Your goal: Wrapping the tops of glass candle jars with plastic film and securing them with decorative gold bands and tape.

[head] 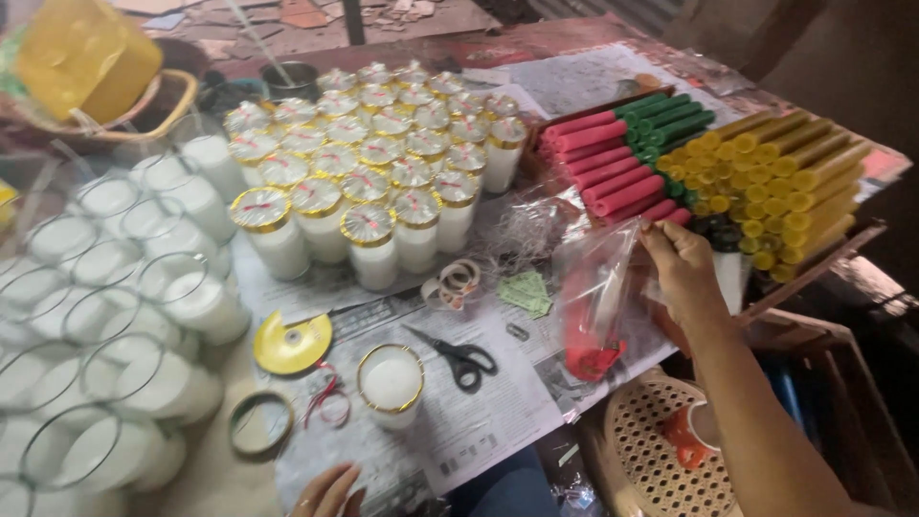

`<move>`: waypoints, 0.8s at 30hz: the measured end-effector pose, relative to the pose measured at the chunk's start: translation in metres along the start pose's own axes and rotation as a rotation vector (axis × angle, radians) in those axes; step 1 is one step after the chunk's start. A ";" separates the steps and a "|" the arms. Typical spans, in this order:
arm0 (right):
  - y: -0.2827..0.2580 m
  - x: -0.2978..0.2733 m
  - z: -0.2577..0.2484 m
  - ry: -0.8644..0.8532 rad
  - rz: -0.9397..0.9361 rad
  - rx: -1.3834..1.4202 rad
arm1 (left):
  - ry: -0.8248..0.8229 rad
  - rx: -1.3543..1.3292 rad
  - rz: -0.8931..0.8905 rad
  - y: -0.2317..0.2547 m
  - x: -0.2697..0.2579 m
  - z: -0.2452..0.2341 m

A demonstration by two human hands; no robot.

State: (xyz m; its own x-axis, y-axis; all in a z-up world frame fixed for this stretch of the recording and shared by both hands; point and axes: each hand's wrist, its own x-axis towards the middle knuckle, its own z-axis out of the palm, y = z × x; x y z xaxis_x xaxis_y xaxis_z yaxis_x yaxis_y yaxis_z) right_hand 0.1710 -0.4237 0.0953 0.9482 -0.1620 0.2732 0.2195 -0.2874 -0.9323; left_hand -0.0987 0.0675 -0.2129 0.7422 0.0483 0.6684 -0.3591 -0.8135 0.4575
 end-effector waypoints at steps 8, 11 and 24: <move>-0.082 -0.097 0.087 -0.093 0.081 0.129 | 0.028 -0.335 0.085 0.224 0.189 -0.053; -0.069 -0.135 0.107 -0.011 -0.085 -0.098 | 0.178 -0.180 0.057 0.250 0.204 -0.048; -0.013 -0.291 0.162 -0.440 -0.071 -0.059 | 0.092 -0.899 -0.596 0.205 0.129 -0.073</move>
